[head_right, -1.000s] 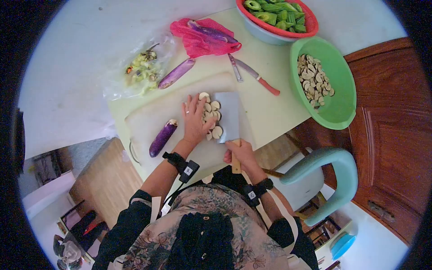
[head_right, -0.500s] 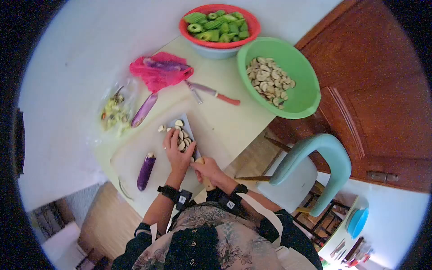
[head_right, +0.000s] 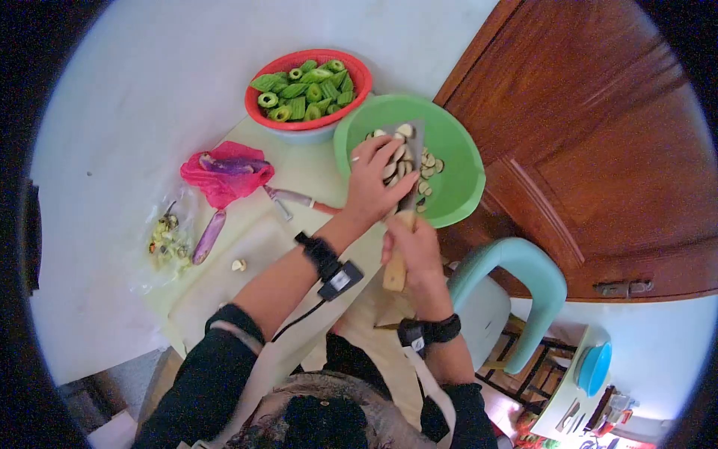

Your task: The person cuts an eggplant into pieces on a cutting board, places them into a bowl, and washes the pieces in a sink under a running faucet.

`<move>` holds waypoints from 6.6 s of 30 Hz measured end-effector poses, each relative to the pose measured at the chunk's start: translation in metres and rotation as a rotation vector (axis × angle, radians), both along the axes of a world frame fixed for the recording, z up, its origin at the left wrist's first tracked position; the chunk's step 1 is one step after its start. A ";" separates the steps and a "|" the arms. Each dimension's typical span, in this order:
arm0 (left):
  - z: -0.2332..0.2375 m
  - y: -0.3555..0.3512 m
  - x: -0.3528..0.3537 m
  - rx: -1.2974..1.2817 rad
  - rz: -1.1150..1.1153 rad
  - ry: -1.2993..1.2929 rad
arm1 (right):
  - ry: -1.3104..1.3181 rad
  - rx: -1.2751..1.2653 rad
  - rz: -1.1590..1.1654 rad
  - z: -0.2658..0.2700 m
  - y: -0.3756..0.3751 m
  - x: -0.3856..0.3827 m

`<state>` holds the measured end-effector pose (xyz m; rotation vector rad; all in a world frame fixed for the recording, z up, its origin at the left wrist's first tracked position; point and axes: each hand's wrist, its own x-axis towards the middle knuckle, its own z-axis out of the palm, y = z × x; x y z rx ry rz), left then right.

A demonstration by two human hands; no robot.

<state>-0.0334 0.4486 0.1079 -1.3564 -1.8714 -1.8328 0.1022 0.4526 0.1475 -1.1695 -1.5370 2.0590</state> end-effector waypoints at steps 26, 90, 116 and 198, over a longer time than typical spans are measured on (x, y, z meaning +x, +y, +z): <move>-0.055 0.075 0.010 -0.531 -0.086 -0.133 | -0.060 0.111 -0.200 -0.002 0.031 0.037; -0.116 -0.410 0.060 -0.856 0.757 -0.224 | -0.100 0.847 1.263 -0.094 -0.179 -0.052; -0.122 -0.394 0.045 -0.903 0.701 0.100 | -0.212 1.115 1.514 -0.064 -0.174 -0.048; -0.130 -0.394 0.046 -0.816 0.758 0.066 | -0.063 1.072 1.345 -0.081 -0.183 -0.042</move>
